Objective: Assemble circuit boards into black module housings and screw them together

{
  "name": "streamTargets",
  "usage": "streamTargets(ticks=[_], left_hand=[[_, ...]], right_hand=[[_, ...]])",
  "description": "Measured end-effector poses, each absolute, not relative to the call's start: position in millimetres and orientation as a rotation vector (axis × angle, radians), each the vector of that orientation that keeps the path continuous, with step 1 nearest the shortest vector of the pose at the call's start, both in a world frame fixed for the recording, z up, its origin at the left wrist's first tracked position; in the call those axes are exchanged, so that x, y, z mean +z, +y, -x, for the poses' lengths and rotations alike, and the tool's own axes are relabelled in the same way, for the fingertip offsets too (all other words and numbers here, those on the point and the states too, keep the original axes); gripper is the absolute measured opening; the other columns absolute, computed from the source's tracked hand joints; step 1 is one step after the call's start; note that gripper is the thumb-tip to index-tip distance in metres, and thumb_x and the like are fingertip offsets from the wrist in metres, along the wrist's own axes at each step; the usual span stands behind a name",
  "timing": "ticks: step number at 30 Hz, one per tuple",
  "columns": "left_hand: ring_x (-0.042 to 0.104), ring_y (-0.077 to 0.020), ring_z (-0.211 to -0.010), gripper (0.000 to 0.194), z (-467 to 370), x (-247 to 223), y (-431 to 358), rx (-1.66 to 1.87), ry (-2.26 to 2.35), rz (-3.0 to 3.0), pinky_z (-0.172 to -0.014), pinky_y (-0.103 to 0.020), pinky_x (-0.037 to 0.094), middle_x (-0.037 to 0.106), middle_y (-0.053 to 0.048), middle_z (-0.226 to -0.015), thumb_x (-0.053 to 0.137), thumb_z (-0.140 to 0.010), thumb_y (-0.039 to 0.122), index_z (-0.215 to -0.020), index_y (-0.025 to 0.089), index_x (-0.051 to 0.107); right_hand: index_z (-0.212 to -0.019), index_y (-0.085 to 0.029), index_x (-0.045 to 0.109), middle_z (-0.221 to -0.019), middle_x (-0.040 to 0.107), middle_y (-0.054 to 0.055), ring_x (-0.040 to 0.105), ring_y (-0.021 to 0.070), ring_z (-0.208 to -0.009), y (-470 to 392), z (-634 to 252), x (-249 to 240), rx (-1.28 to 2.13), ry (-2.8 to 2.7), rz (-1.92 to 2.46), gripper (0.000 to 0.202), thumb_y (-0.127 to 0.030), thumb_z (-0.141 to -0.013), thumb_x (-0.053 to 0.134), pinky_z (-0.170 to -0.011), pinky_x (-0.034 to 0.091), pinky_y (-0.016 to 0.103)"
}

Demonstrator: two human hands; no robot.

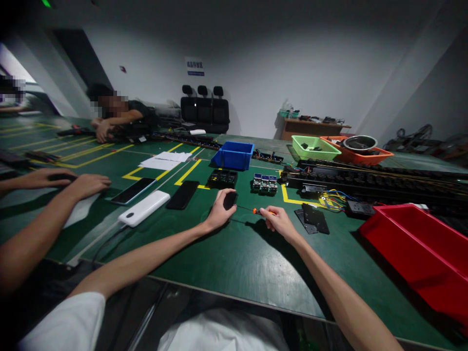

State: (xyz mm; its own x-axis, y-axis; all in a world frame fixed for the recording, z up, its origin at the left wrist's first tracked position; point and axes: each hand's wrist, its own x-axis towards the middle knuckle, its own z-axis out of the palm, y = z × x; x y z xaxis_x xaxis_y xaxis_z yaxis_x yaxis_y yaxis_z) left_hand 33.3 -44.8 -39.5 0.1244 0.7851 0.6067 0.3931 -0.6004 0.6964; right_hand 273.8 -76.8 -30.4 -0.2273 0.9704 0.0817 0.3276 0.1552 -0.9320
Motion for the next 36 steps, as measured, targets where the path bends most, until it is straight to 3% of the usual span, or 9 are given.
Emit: streamTargets(ticks=[3,6,9,19,27,36], left_hand=[[0.049,-0.0189,-0.113,0.046,-33,-41,-43,1.462,1.150,-2.026,-0.102,-0.037,0.039,0.047,-0.006,-0.118,0.059,-0.075,0.013,-0.119,0.023,0.049],[0.050,-0.0186,-0.111,0.046,-33,-42,-42,1.459,1.159,-2.005,-0.101,-0.037,0.040,0.048,-0.006,-0.117,0.060,-0.075,0.014,-0.119,0.023,0.048],[0.050,-0.0180,-0.110,0.046,-33,-43,-42,1.470,1.148,-2.003,-0.101,-0.036,0.040,0.048,-0.006,-0.117,0.060,-0.075,0.014,-0.119,0.023,0.048],[0.050,-0.0188,-0.111,0.045,-33,-42,-43,1.461,1.161,-2.002,-0.101,-0.037,0.040,0.048,-0.006,-0.117,0.060,-0.075,0.014,-0.119,0.023,0.049],[0.051,-0.0183,-0.111,0.046,-33,-44,-41,1.479,1.154,-2.014,-0.100,-0.036,0.041,0.048,-0.006,-0.117,0.060,-0.075,0.013,-0.118,0.023,0.049],[0.052,-0.0182,-0.109,0.046,-34,-42,-43,1.472,1.135,-1.983,-0.099,-0.036,0.041,0.050,-0.005,-0.116,0.061,-0.074,0.015,-0.118,0.023,0.050]], right_hand=[[-0.083,-0.018,0.059,-0.058,0.053,-0.004,0.046,0.0089,-0.046,-76,-273,-31,1.017,-1.689,1.210,0.034,-0.052,-0.080,0.059,-0.044,0.036,0.020],[-0.090,-0.019,0.058,-0.080,0.060,0.000,0.056,0.0126,-0.066,-74,-272,-31,0.818,-1.714,1.128,0.035,-0.046,-0.072,0.069,-0.061,0.046,0.025],[-0.089,-0.018,0.059,-0.085,0.062,0.003,0.059,0.0157,-0.075,-74,-273,-31,0.691,-1.756,1.114,0.033,-0.044,-0.073,0.069,-0.069,0.047,0.028],[-0.087,-0.017,0.063,-0.072,0.061,0.001,0.055,0.0143,-0.063,-81,-274,-25,0.667,-1.798,1.172,0.031,-0.046,-0.078,0.065,-0.058,0.041,0.025],[-0.082,-0.017,0.059,-0.060,0.056,-0.002,0.050,0.0107,-0.048,-79,-274,-24,0.966,-1.687,1.199,0.034,-0.050,-0.078,0.063,-0.046,0.040,0.023],[-0.082,-0.016,0.060,-0.061,0.059,-0.001,0.052,0.0099,-0.049,-80,-274,-19,0.978,-1.667,1.202,0.035,-0.050,-0.077,0.064,-0.047,0.042,0.022]])
